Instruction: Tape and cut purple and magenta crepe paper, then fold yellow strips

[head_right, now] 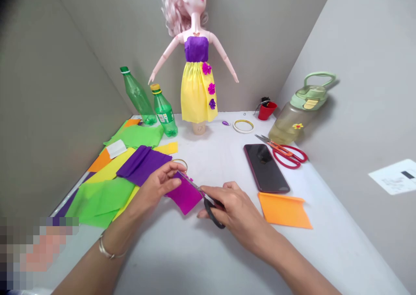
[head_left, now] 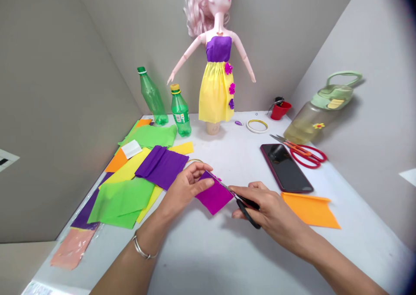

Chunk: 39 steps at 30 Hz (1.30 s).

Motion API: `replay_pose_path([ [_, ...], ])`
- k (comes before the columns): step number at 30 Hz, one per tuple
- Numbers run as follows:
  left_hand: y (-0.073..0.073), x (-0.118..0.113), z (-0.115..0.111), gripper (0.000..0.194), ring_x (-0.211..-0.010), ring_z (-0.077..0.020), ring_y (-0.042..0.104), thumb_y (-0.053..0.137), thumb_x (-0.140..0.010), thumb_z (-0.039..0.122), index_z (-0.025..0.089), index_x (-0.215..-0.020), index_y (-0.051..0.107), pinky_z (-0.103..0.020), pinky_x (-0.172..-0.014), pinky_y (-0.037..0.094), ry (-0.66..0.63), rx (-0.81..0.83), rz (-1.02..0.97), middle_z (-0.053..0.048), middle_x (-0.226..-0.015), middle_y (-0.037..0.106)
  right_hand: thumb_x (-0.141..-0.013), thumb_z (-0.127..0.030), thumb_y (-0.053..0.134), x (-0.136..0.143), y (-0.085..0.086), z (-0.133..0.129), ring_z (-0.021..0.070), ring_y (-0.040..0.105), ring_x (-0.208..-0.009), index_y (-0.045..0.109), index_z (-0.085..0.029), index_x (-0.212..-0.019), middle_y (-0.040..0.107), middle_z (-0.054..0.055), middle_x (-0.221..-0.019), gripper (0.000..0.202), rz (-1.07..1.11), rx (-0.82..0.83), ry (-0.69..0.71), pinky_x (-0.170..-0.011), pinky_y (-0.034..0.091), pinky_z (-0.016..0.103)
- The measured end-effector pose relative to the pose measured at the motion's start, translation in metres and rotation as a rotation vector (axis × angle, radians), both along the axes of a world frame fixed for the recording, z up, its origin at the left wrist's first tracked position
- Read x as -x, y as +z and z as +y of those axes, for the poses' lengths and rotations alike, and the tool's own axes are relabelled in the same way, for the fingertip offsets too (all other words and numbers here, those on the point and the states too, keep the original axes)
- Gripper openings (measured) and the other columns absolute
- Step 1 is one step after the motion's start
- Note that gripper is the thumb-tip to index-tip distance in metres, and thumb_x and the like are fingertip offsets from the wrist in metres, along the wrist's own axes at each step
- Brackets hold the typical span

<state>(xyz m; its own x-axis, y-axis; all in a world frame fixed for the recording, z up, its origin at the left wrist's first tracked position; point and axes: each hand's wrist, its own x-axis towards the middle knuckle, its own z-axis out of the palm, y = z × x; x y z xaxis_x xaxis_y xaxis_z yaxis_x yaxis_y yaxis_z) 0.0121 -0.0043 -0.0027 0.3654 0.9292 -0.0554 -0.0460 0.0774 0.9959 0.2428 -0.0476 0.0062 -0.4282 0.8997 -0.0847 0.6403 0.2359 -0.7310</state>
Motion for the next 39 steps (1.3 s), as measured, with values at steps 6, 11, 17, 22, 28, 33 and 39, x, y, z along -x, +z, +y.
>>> replay_pose_path([
  [6, 0.0025, 0.0023, -0.001, 0.022, -0.066, -0.0089, 0.046, 0.071, -0.082, 0.036, 0.019, -0.09, 0.059, -0.021, -0.065, 0.037, 0.036, 0.072, -0.009, 0.003, -0.079, 0.054, -0.09, -0.026, 0.064, 0.0023, 0.0027, 0.0022, 0.0211, 0.048, -0.083, 0.069, -0.03, -0.102, 0.061, -0.001, -0.073, 0.013, -0.013, -0.034, 0.0, -0.076, 0.04, 0.029],
  [11, 0.0042, 0.0001, -0.0009, 0.024, -0.069, -0.0098, 0.049, 0.073, -0.08, 0.036, 0.018, -0.089, 0.061, -0.021, -0.066, 0.039, 0.046, 0.074, -0.014, 0.003, -0.079, 0.055, -0.09, -0.031, 0.065, 0.0014, 0.001, 0.0028, 0.0217, 0.049, -0.085, 0.067, -0.032, -0.114, 0.062, 0.0, -0.074, 0.025, -0.025, -0.029, -0.009, -0.077, 0.041, 0.029],
  [17, 0.0046, -0.0008, -0.0013, 0.025, -0.069, -0.0113, 0.052, 0.075, -0.078, 0.036, 0.017, -0.087, 0.062, -0.023, -0.068, 0.04, 0.043, 0.089, -0.02, 0.002, -0.078, 0.059, -0.084, -0.046, 0.07, 0.0009, 0.0014, 0.0025, 0.0208, 0.052, -0.085, 0.067, -0.032, -0.119, 0.059, -0.001, -0.075, 0.037, -0.019, 0.005, -0.013, -0.076, 0.043, 0.028],
  [22, 0.0019, -0.0005, -0.0018, 0.025, -0.069, -0.012, 0.055, 0.076, -0.077, 0.036, 0.016, -0.086, 0.063, -0.023, -0.068, 0.041, 0.023, 0.098, -0.016, 0.001, -0.079, 0.063, -0.08, -0.052, 0.073, 0.0009, 0.0033, 0.001, 0.0206, 0.054, -0.084, 0.062, -0.031, -0.13, 0.059, 0.0, -0.075, 0.055, 0.004, -0.007, -0.009, -0.076, 0.044, 0.029],
  [28, -0.0007, -0.0023, -0.003, 0.024, -0.068, -0.011, 0.055, 0.077, -0.076, 0.033, 0.016, -0.086, 0.063, -0.022, -0.067, 0.041, -0.009, 0.14, -0.056, 0.001, -0.078, 0.065, -0.081, -0.054, 0.071, 0.0022, 0.006, 0.0002, 0.0204, 0.053, -0.085, 0.065, -0.031, -0.123, 0.057, -0.001, -0.076, 0.048, 0.001, 0.0, 0.001, -0.076, 0.042, 0.029],
  [33, 0.0016, -0.0039, -0.0026, 0.027, -0.067, -0.0111, 0.054, 0.079, -0.074, 0.035, 0.015, -0.083, 0.063, -0.023, -0.067, 0.041, -0.021, 0.146, -0.045, 0.001, -0.076, 0.064, -0.082, -0.05, 0.072, 0.003, 0.0055, 0.0017, 0.0198, 0.05, -0.083, 0.069, -0.029, -0.11, 0.055, -0.001, -0.072, 0.034, -0.005, 0.027, 0.02, -0.073, 0.04, 0.027],
  [39, 0.0051, -0.0047, -0.0031, 0.027, -0.068, -0.0117, 0.053, 0.078, -0.074, 0.037, 0.015, -0.082, 0.063, -0.024, -0.068, 0.041, -0.018, 0.145, -0.037, 0.001, -0.075, 0.063, -0.087, -0.035, 0.069, 0.0021, 0.0025, 0.0032, 0.02, 0.049, -0.082, 0.07, -0.03, -0.111, 0.058, -0.001, -0.071, 0.024, 0.022, 0.015, 0.051, -0.073, 0.04, 0.026],
])
